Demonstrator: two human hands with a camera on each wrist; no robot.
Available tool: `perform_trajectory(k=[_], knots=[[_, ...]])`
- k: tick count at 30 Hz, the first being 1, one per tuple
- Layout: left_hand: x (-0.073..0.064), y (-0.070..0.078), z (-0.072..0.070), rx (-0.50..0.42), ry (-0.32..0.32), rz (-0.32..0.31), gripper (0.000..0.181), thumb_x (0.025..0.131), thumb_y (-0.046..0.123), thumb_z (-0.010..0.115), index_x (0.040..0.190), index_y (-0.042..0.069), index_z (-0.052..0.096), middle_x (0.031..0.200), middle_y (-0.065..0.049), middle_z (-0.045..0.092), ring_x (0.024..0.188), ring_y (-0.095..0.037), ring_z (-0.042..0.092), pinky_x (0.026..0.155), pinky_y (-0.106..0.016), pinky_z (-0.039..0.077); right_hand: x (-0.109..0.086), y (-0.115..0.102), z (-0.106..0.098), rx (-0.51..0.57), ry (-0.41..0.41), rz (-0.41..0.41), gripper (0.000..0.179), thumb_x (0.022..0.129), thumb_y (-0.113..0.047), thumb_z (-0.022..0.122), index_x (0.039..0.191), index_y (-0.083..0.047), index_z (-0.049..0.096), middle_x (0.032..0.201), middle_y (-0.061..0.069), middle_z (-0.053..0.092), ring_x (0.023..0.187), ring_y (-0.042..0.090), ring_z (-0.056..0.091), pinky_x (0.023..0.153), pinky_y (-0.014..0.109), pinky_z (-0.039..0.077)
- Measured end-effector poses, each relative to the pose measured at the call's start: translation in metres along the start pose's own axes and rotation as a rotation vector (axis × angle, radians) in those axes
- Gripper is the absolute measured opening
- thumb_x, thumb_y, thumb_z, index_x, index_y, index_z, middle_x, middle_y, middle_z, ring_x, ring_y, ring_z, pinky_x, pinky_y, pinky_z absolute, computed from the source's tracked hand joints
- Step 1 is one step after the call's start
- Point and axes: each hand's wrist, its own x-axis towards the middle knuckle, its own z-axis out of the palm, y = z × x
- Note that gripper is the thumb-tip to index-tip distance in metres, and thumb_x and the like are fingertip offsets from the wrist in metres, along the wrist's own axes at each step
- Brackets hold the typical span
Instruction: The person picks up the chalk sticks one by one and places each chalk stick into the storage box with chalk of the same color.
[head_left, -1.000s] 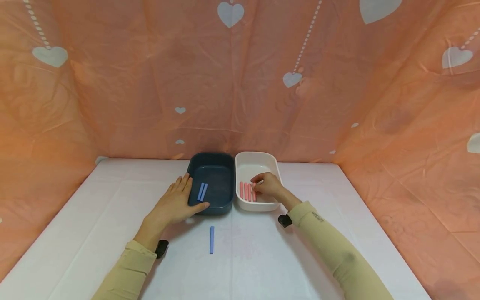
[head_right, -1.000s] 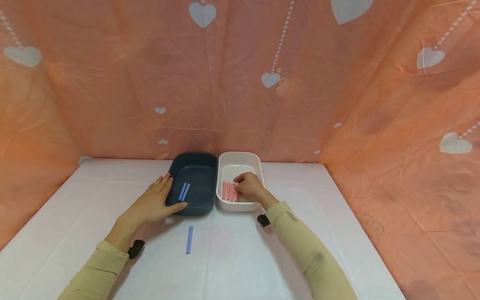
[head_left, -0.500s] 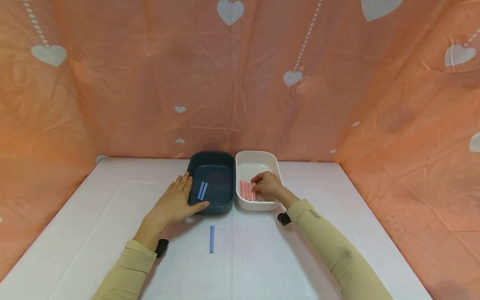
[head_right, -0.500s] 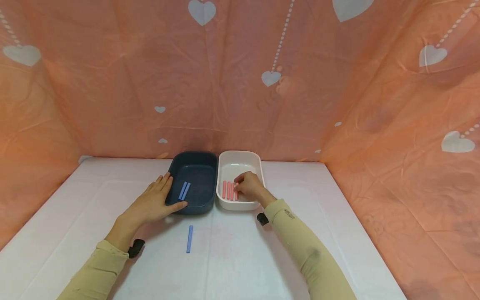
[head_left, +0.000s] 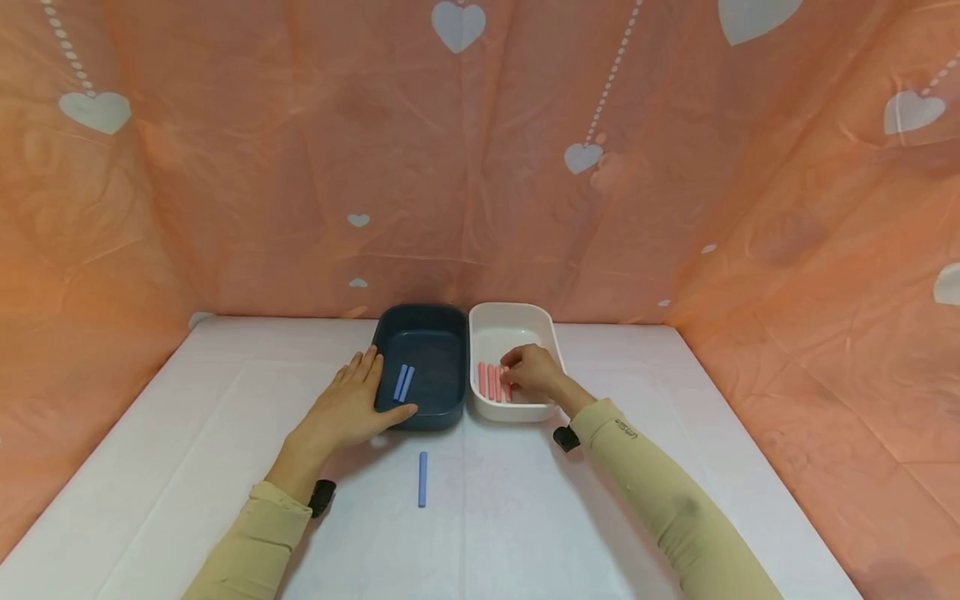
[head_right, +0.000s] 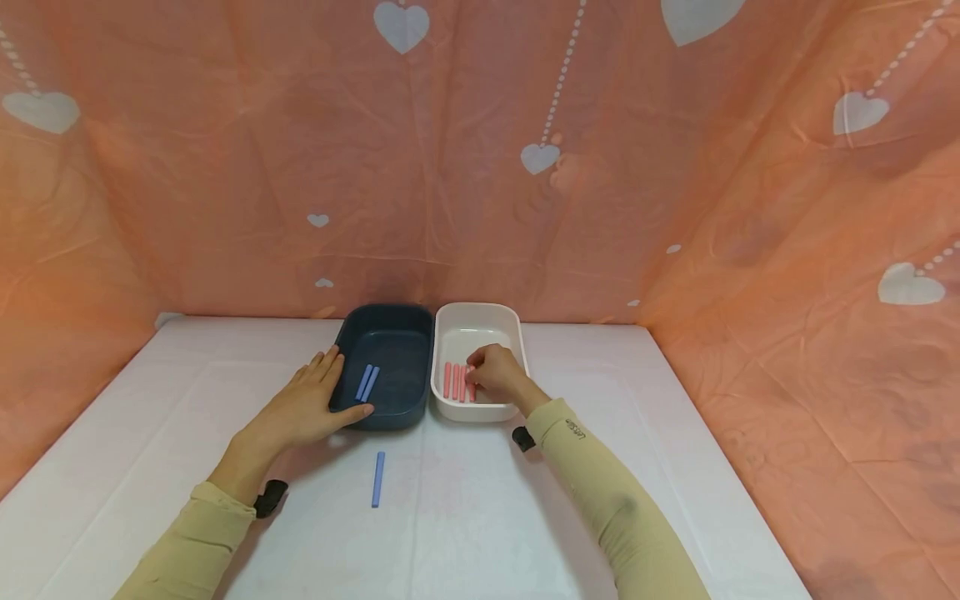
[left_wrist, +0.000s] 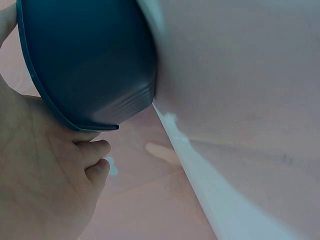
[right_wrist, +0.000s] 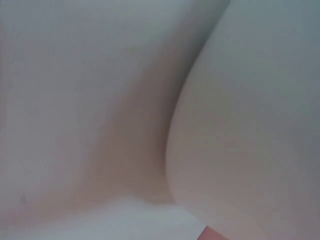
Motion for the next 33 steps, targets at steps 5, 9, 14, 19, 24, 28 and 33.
perform_trajectory(k=[5,9,14,19,24,28,33], knots=[[0.0,0.0,0.0,0.003,0.004,0.004,0.116,0.093,0.072,0.059,0.158,-0.015,0.021,0.169,-0.031,0.013,0.156,-0.049,0.012,0.126,-0.061,0.014,0.0,-0.001,0.0,0.0,0.018,0.023,0.034,0.091,-0.011,0.074,0.121,0.004,0.072,0.11,0.015,0.07,0.071,0.013,0.067,0.074,0.023,0.056],[0.0,-0.002,0.001,0.001,0.002,0.001,0.116,0.092,0.072,0.06,0.159,-0.015,0.02,0.169,-0.03,0.012,0.156,-0.049,0.012,0.126,-0.061,0.014,-0.001,-0.003,-0.003,-0.03,0.015,0.028,0.035,0.094,-0.019,0.073,0.124,0.001,0.071,0.114,0.015,0.069,0.074,0.014,0.067,0.082,0.029,0.055],[0.0,-0.002,0.0,-0.003,0.003,-0.001,0.116,0.092,0.072,0.06,0.159,-0.014,0.02,0.169,-0.03,0.012,0.156,-0.049,0.012,0.126,-0.061,0.015,-0.007,-0.008,-0.006,-0.034,0.031,-0.023,0.037,0.094,-0.02,0.072,0.125,0.0,0.07,0.123,0.017,0.068,0.087,0.021,0.07,0.091,0.035,0.056],[0.001,-0.003,0.002,-0.007,0.001,0.002,0.114,0.093,0.069,0.062,0.159,-0.014,0.02,0.17,-0.03,0.011,0.156,-0.049,0.012,0.126,-0.061,0.014,-0.016,-0.014,-0.002,0.017,0.088,-0.103,0.038,0.093,-0.017,0.073,0.125,0.002,0.069,0.124,0.019,0.069,0.102,0.029,0.073,0.093,0.038,0.057],[0.003,-0.005,0.003,-0.014,-0.007,0.0,0.116,0.092,0.07,0.062,0.16,-0.014,0.017,0.17,-0.03,0.009,0.156,-0.049,0.01,0.126,-0.061,0.012,-0.029,-0.024,0.004,0.071,0.146,-0.174,0.039,0.093,-0.013,0.072,0.128,0.004,0.068,0.126,0.019,0.066,0.11,0.033,0.07,0.097,0.044,0.057],[0.002,-0.006,0.003,-0.013,-0.008,0.002,0.118,0.092,0.072,0.061,0.159,-0.014,0.017,0.17,-0.03,0.009,0.156,-0.05,0.011,0.126,-0.061,0.013,-0.041,-0.034,0.008,0.122,0.187,-0.216,0.038,0.093,-0.011,0.072,0.128,0.001,0.069,0.126,0.016,0.066,0.112,0.033,0.069,0.097,0.044,0.057],[0.002,-0.006,0.002,-0.012,0.0,0.01,0.116,0.092,0.07,0.062,0.159,-0.015,0.018,0.169,-0.031,0.011,0.156,-0.05,0.012,0.126,-0.061,0.014,-0.055,-0.044,0.015,0.223,0.213,-0.293,0.034,0.093,-0.007,0.073,0.126,0.002,0.069,0.123,0.018,0.065,0.109,0.033,0.068,0.095,0.043,0.059]])
